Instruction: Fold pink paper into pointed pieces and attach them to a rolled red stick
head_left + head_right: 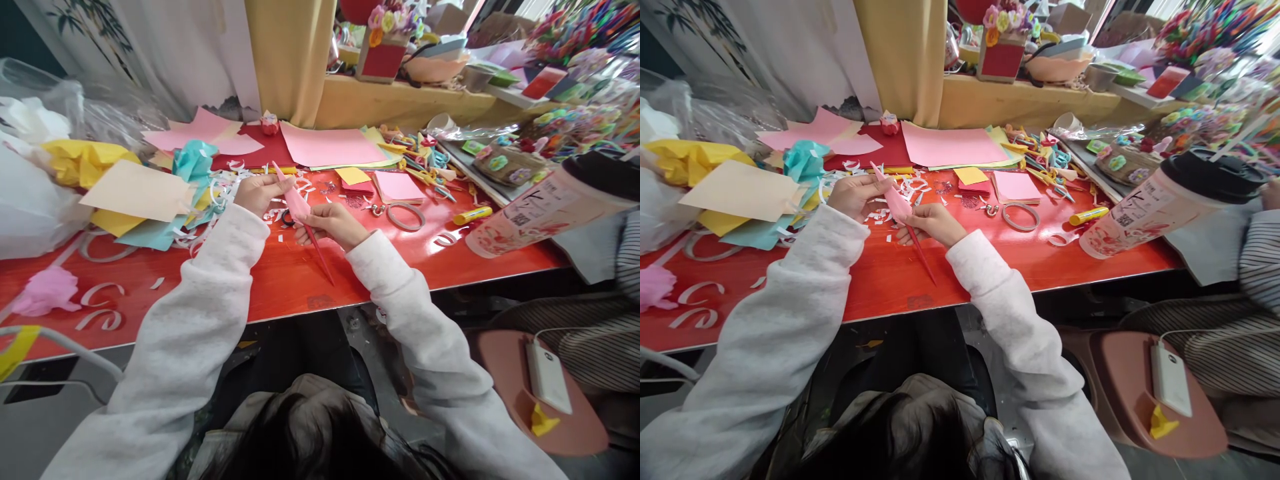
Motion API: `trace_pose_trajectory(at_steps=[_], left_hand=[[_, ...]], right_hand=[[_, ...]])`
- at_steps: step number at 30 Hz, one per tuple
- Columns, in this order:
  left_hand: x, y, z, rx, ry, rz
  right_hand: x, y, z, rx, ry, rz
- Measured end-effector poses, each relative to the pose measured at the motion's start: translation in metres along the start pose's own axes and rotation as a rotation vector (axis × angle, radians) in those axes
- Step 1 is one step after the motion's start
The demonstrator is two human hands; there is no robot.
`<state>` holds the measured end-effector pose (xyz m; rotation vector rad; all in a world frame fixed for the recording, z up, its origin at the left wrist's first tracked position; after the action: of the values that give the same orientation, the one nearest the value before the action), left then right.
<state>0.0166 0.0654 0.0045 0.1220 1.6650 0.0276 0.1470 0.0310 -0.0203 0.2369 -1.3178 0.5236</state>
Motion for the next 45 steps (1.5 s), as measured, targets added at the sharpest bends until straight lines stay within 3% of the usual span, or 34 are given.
trace_pose_trajectory(at_steps=[8,15,19,23,26,34,38,40,43,45], left_hand=[[-0.009,-0.011,-0.003,-0.045,-0.067,-0.094],[-0.016,-0.008,-0.003,-0.013,-0.158,0.046],[-0.013,-0.004,-0.009,-0.107,-0.125,0.118],[-0.010,-0.002,-0.006,-0.100,-0.047,0.070],[-0.008,-0.002,-0.005,-0.067,0.000,0.005],[-0.004,0.004,-0.021,-0.147,0.093,0.059],[0.005,0.005,-0.013,-0.106,-0.004,-0.060],[0.009,0.004,-0.003,-0.031,0.037,-0.113],[0.009,0.002,0.006,0.058,0.156,-0.075],[0.007,0.001,0.004,0.007,0.154,-0.039]], right_hand=[[-0.004,-0.001,0.002,0.035,0.057,0.078],[-0.006,-0.005,0.009,0.260,0.266,0.193],[-0.004,-0.005,0.011,0.190,0.174,0.101],[-0.003,-0.003,0.012,0.142,0.053,0.006],[-0.004,-0.001,0.009,0.104,0.021,-0.001],[-0.009,-0.001,0.010,0.171,0.031,0.047],[-0.006,0.001,0.003,0.104,0.079,-0.007],[-0.004,0.002,-0.002,0.038,0.101,-0.052],[-0.004,0.001,-0.004,-0.008,0.099,-0.024],[-0.006,0.000,-0.002,0.015,0.079,0.038]])
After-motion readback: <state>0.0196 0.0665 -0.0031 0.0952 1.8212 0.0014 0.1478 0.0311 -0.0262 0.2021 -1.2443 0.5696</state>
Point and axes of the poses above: each hand's wrist, its own y-axis towards the middle knuckle, its own z-axis out of the palm, x = y × z, the point moved 5 cm from there along y, towards the middle knuckle, and after that the axes turned 10 degrees about y, right-handed, at the moved point
